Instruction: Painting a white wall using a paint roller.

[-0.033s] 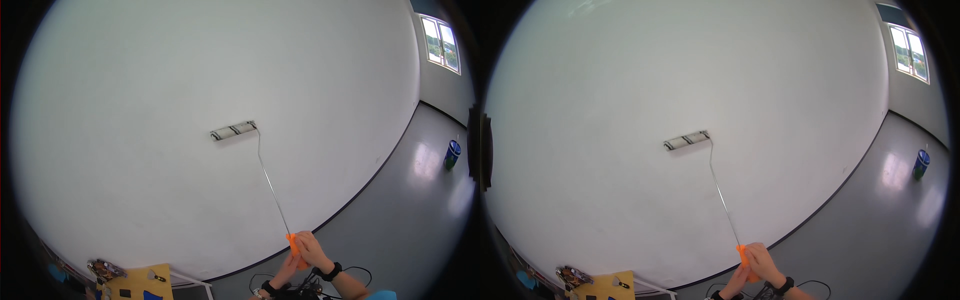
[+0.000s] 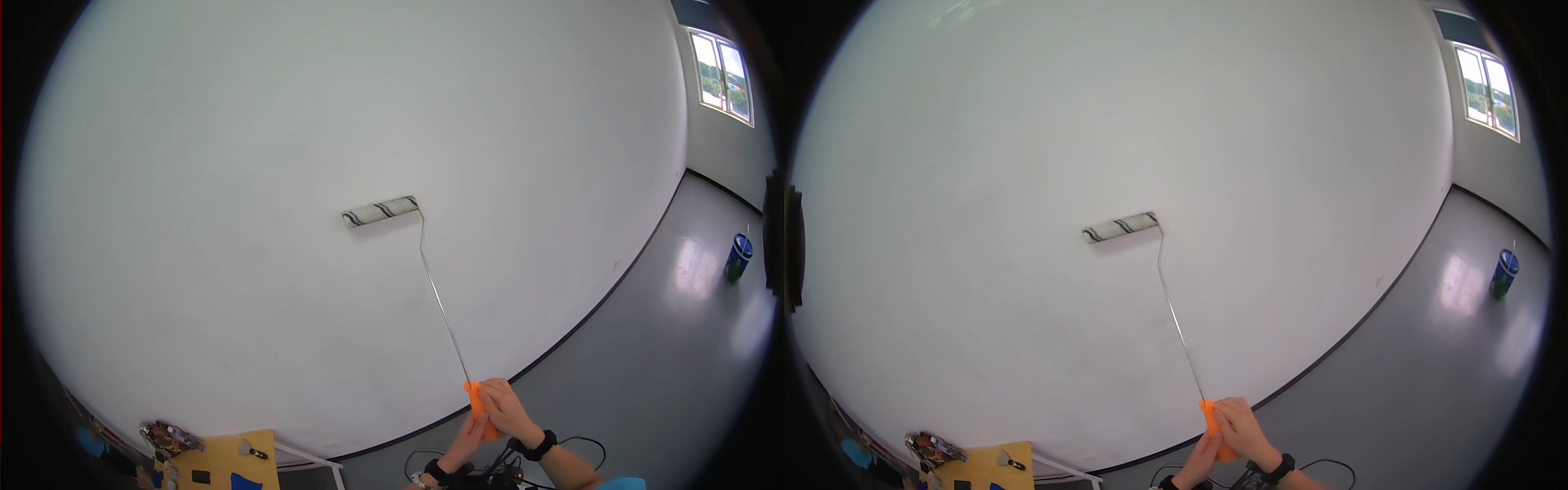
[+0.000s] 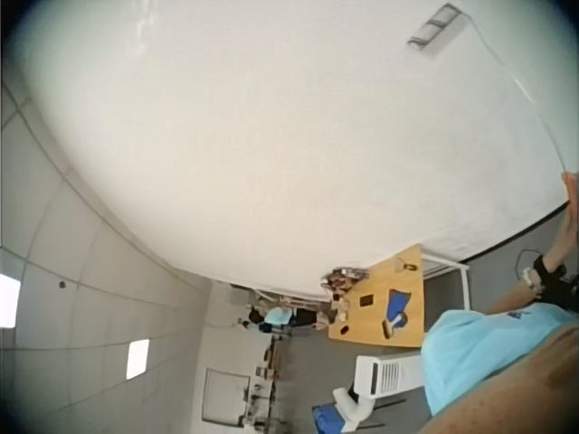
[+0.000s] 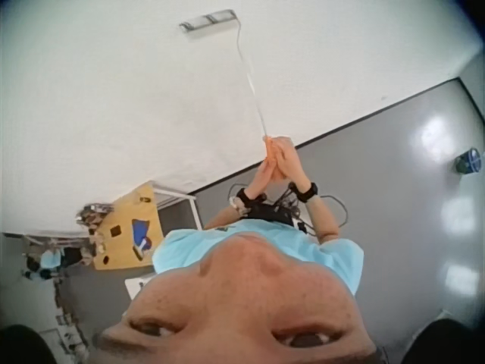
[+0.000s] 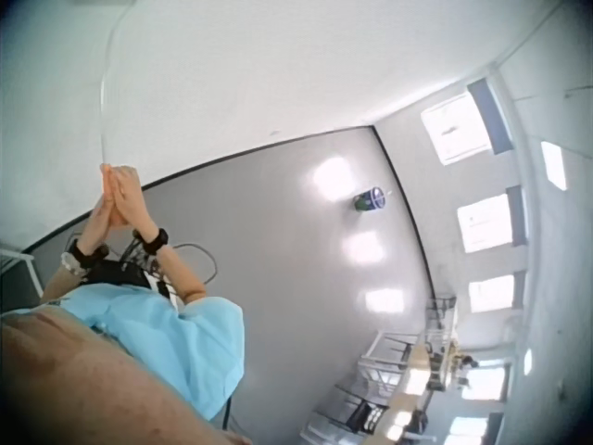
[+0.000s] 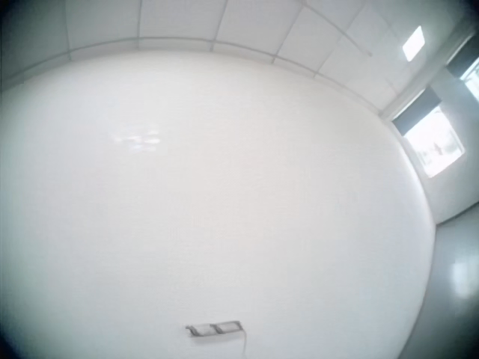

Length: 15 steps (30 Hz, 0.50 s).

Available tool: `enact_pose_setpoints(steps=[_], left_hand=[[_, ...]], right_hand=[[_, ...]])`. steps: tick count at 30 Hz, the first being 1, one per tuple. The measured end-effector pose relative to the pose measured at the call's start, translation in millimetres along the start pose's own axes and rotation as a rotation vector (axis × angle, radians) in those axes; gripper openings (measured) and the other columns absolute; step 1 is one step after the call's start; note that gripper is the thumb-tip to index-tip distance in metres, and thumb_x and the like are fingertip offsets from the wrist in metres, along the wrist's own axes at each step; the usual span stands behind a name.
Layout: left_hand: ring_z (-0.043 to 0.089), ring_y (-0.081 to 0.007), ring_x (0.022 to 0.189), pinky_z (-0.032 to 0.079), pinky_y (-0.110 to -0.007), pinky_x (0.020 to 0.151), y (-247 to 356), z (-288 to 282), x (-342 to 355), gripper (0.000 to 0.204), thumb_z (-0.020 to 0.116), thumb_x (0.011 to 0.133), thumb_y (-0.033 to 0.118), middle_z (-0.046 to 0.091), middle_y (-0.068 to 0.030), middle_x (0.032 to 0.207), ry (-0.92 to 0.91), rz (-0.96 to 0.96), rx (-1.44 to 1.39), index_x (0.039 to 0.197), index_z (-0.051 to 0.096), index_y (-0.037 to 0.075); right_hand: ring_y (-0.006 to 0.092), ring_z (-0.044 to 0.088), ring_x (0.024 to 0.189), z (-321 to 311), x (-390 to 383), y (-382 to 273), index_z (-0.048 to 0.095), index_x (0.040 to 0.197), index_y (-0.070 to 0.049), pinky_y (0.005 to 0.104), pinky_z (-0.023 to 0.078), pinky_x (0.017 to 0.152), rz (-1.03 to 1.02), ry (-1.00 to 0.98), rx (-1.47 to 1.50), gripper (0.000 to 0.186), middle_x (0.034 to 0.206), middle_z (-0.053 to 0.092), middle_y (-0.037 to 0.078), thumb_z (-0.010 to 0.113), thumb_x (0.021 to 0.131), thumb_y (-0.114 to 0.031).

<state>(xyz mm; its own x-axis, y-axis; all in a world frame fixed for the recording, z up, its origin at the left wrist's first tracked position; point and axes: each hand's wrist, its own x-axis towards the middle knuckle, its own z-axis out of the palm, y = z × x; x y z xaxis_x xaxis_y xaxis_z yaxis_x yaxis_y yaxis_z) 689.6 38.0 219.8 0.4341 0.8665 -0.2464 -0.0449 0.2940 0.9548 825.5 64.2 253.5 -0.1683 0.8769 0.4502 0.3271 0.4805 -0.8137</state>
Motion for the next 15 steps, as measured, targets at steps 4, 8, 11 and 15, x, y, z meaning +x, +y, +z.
enact_pose_setpoints(steps=[4, 8, 11, 15], left_hand=[[0.052, -0.0121, 0.086, 0.043, -0.028, 0.077, 30, 25, 21, 0.039, 0.034, 0.104, 0.029, 0.053, -0.0042, 0.103, 0.194, 0.408, -0.121, 0.132, 0.038, 0.003], [0.041, -0.0118, 0.054, 0.038, -0.027, 0.053, 102, 54, 30, 0.031, 0.031, 0.104, 0.03, 0.045, -0.0043, 0.077, 0.174, 0.612, -0.27, 0.112, 0.043, 0.003], [0.038, -0.0088, 0.051, 0.035, -0.025, 0.049, 184, 65, 72, 0.033, 0.029, 0.104, 0.031, 0.044, -0.0026, 0.076, 0.139, 0.748, -0.261, 0.112, 0.043, 0.001], [0.037, -0.0082, 0.05, 0.035, -0.024, 0.049, 289, 77, 123, 0.04, 0.03, 0.104, 0.036, 0.043, -0.0012, 0.075, 0.064, 0.891, -0.221, 0.115, 0.043, 0.0]], right_hand=[[0.0301, 0.05, 0.106, -30, -10, -15, 0.06, 0.116, -0.002, 0.0374, 0.039, 0.095, -0.108, 0.072, -0.053, 0.027, 0.111, 0.058, 0.012, 0.05, 0.092, -0.009], [0.0258, 0.058, 0.094, -73, -58, 1, 0.046, 0.134, -0.005, 0.0344, 0.047, 0.083, -0.168, 0.174, -0.217, 0.046, 0.104, 0.06, 0.014, 0.055, 0.089, -0.005], [0.0225, 0.057, 0.101, -107, -75, 12, 0.054, 0.126, -0.002, 0.033, 0.045, 0.087, 0.094, 0.247, 0.006, 0.036, 0.111, 0.059, 0.012, 0.05, 0.09, 0.0], [0.0255, 0.06, 0.103, -138, -130, 54, 0.05, 0.129, -0.002, 0.0329, 0.049, 0.084, 0.32, 0.315, -0.074, 0.036, 0.111, 0.061, 0.016, 0.051, 0.093, -0.004]])
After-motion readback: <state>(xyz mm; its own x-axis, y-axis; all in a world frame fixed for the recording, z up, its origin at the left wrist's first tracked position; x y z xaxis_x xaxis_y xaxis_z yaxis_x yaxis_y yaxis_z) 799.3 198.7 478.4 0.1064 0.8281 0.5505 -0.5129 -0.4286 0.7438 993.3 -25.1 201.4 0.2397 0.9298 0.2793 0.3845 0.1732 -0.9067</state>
